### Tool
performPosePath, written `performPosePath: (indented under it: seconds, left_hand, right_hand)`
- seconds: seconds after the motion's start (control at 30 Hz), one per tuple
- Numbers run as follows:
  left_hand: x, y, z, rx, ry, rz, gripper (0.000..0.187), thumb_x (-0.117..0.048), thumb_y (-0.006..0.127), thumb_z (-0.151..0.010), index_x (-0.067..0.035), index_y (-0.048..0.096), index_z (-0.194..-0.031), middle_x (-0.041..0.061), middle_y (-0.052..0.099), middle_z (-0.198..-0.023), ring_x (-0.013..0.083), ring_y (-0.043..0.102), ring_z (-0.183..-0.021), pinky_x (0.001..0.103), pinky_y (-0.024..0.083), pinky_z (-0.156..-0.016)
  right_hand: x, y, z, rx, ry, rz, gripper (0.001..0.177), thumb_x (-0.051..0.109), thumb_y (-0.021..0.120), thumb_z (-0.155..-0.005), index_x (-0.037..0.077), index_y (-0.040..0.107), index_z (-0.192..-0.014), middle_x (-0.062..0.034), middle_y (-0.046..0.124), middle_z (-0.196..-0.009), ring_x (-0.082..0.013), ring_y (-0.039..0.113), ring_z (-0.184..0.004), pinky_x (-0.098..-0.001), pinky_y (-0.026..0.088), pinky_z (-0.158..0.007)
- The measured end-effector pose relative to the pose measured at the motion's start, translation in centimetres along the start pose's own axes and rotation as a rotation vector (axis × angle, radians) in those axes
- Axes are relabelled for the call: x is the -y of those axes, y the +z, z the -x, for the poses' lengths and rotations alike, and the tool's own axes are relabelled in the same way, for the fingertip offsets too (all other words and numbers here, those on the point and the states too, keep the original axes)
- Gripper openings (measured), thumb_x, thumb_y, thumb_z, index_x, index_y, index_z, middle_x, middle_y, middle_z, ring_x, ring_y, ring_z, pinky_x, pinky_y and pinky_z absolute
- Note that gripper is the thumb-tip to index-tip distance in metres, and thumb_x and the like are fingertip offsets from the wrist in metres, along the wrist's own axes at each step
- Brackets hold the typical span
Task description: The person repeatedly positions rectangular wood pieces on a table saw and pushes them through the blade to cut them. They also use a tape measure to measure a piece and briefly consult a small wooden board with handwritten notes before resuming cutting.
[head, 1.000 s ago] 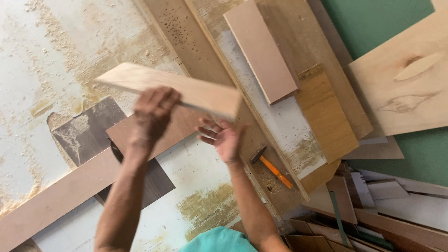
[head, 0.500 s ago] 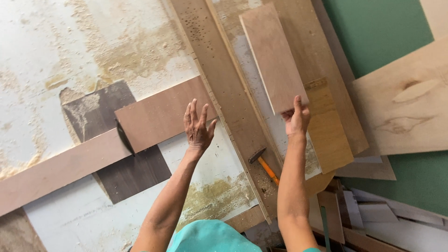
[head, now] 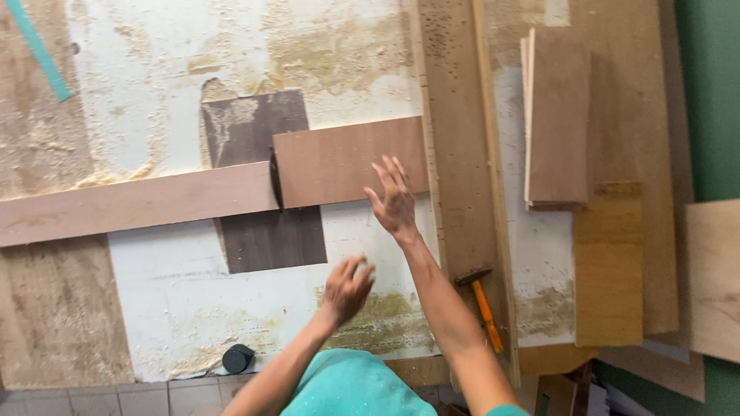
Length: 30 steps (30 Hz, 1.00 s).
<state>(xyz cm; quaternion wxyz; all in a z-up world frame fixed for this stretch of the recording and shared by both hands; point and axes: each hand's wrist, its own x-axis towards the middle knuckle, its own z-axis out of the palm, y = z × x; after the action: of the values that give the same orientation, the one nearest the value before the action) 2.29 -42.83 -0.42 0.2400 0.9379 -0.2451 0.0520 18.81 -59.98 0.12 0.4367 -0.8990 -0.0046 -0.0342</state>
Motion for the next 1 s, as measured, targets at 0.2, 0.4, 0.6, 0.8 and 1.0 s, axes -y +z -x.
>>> performPosePath:
  seconds: [0.2, 0.4, 0.6, 0.8, 1.0]
  left_hand:
    - [-3.1, -9.1, 10.1, 0.135, -0.054, 0.161, 0.008, -0.011, 0.056, -0.100, -0.008, 0.061, -0.105, 0.013, 0.060, -0.108, 0.0268, 0.058, -0.080, 0.037, 0.048, -0.063]
    - [2.1, -11.7, 17.1, -0.051, -0.275, -0.042, 0.019, -0.031, 0.074, -0.090, -0.017, 0.072, -0.102, 0.007, 0.070, -0.106, 0.0164, 0.068, -0.078, 0.028, 0.056, -0.059]
    - [22.7, -16.9, 13.2, 0.027, -0.513, -0.592, 0.065, -0.035, 0.070, -0.091, 0.000, 0.053, -0.143, 0.026, 0.053, -0.149, 0.0364, 0.055, -0.133, 0.045, 0.052, -0.109]
    - [37.3, -19.2, 2.8, 0.671, -0.602, -0.553, 0.145, -0.069, 0.072, -0.061, -0.015, -0.017, -0.163, 0.009, -0.023, -0.169, 0.0301, -0.014, -0.156, 0.055, 0.001, -0.125]
    - [43.4, -17.9, 3.7, 0.613, -0.493, -0.386, 0.131, -0.039, 0.093, -0.057, -0.019, 0.018, -0.164, 0.002, 0.021, -0.172, 0.0299, 0.024, -0.155, 0.072, 0.036, -0.109]
  right_hand:
    - [-3.1, 9.0, -8.8, 0.293, -0.193, 0.544, 0.100, 0.071, 0.064, -0.094, 0.021, 0.016, -0.167, -0.0078, -0.005, -0.170, -0.0331, -0.014, -0.155, -0.0682, 0.008, -0.122]
    - [-6.4, 10.5, -7.1, 0.304, -0.157, 0.640, 0.112, 0.086, 0.055, -0.085, 0.026, 0.012, -0.169, -0.0039, -0.006, -0.173, -0.0327, -0.013, -0.157, -0.0536, -0.013, -0.123]
    - [-5.0, 8.8, -2.4, 0.351, -0.092, 0.612, 0.110, 0.079, 0.058, -0.086, 0.024, 0.011, -0.168, -0.0021, -0.001, -0.174, -0.0298, -0.013, -0.157, -0.0525, -0.013, -0.124]
    - [-4.2, 7.8, 3.3, 0.344, -0.057, 0.586, 0.107, 0.066, 0.071, -0.084, 0.023, 0.018, -0.166, -0.0023, 0.009, -0.173, -0.0305, -0.007, -0.158, -0.0569, 0.002, -0.125]
    - [-4.4, 6.5, 12.3, 0.283, -0.093, 0.693, 0.106, 0.075, 0.065, -0.085, 0.022, 0.020, -0.166, -0.0045, 0.008, -0.174, -0.0310, -0.004, -0.160, -0.0546, -0.001, -0.127]
